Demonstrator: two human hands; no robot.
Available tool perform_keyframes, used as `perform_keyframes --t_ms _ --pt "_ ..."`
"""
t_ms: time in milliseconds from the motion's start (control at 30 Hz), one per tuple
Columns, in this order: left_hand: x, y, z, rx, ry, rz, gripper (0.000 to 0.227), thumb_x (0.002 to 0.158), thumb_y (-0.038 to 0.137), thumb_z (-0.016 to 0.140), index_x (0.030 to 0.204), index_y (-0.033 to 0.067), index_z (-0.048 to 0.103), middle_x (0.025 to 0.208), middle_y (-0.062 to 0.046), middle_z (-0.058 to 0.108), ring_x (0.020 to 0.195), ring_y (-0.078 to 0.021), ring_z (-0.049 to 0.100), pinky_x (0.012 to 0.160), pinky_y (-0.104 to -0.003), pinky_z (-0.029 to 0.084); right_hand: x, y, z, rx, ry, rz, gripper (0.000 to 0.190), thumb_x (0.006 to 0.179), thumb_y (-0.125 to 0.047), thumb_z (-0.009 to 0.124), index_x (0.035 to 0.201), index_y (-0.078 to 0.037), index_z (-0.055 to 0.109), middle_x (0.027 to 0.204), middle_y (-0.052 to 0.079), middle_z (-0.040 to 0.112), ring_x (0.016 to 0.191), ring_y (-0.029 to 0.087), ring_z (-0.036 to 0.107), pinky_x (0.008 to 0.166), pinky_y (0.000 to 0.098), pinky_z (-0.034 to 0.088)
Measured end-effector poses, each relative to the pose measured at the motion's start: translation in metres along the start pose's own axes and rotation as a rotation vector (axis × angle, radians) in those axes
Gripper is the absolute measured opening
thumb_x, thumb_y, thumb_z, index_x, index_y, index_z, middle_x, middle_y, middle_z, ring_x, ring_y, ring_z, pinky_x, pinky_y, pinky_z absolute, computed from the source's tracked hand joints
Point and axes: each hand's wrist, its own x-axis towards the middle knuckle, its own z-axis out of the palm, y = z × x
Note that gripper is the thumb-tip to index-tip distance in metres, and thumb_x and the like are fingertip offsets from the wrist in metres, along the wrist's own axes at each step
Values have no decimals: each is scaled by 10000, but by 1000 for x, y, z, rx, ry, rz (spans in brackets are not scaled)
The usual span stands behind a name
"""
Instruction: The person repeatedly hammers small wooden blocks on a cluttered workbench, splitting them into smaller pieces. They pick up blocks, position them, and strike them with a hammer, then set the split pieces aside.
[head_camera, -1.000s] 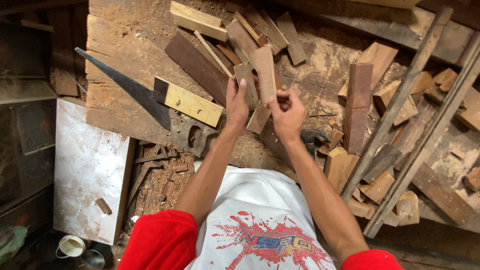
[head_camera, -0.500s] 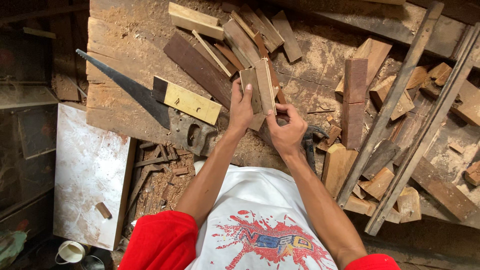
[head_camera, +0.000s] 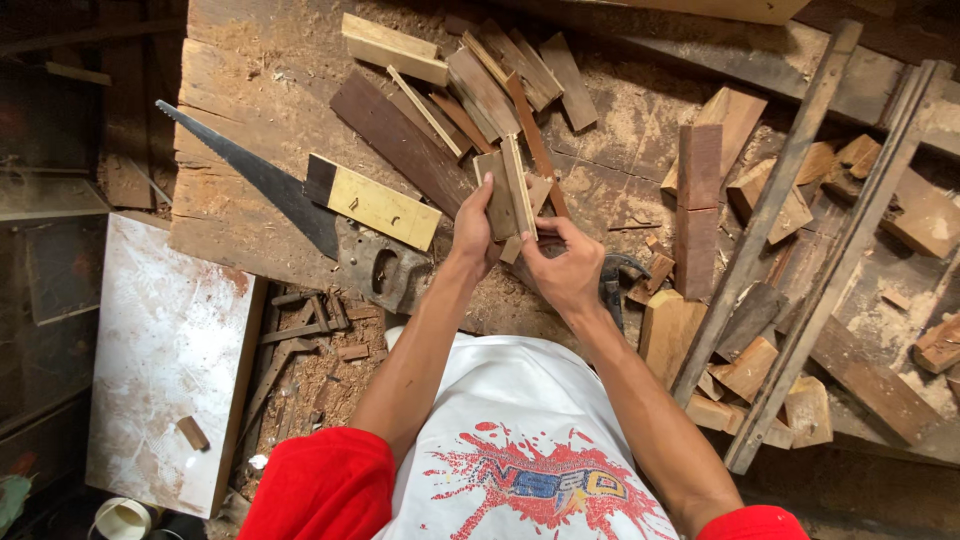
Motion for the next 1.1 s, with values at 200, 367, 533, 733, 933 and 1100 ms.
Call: perform_keyframes --t_ms 200,367,533,733,933,1100 --pt "2 -5 -3 42 -17 -5 532 1120 359 316 1277 -22 653 1090 -112 743 968 -196 729 895 -353 599 1 -4 -2 22 -2 22 193 880 -93 784 1029 26 760 827 120 782 729 141 763 660 268 604" --pt "-2 -6 -4 -24 -95 -45 551 1118 391 312 1273 -23 642 1055 -133 727 947 -226 721 864 -397 595 -3 -2 -6 33 -18 32 196 887 -100 787 1031 30 757 824 120 781 727 135 756 660 270 599" --pt "-6 2 -4 -47 -49 -164 537 1090 414 326 1346 10 571 1137 -130 700 996 -221 723 890 -404 606 -3 0 -5 -4 -23 66 208 880 -106 787 1036 30 762 796 119 778 704 138 746 636 274 586" --pt "-1 -3 -12 85 13 -193 588 1073 452 318 1437 17 472 1171 -182 655 1018 -252 706 893 -468 594 -5 8 1 2 -40 135 215 890 -110 770 1054 30 757 810 121 782 703 148 756 617 275 606" --pt "1 -10 -22 -63 -88 -160 594 1075 470 333 1468 39 441 1275 -166 640 1174 -262 657 1012 -484 538 -7 17 5 35 1 127 206 903 -96 757 1060 37 751 860 135 787 755 162 773 680 283 636" --pt "1 -10 -22 -40 -60 -178 597 1065 476 335 1474 53 436 1303 -163 625 1200 -265 636 1029 -498 508 -8 18 10 10 59 161 213 895 -98 759 1057 41 753 850 137 786 750 164 769 678 288 627"
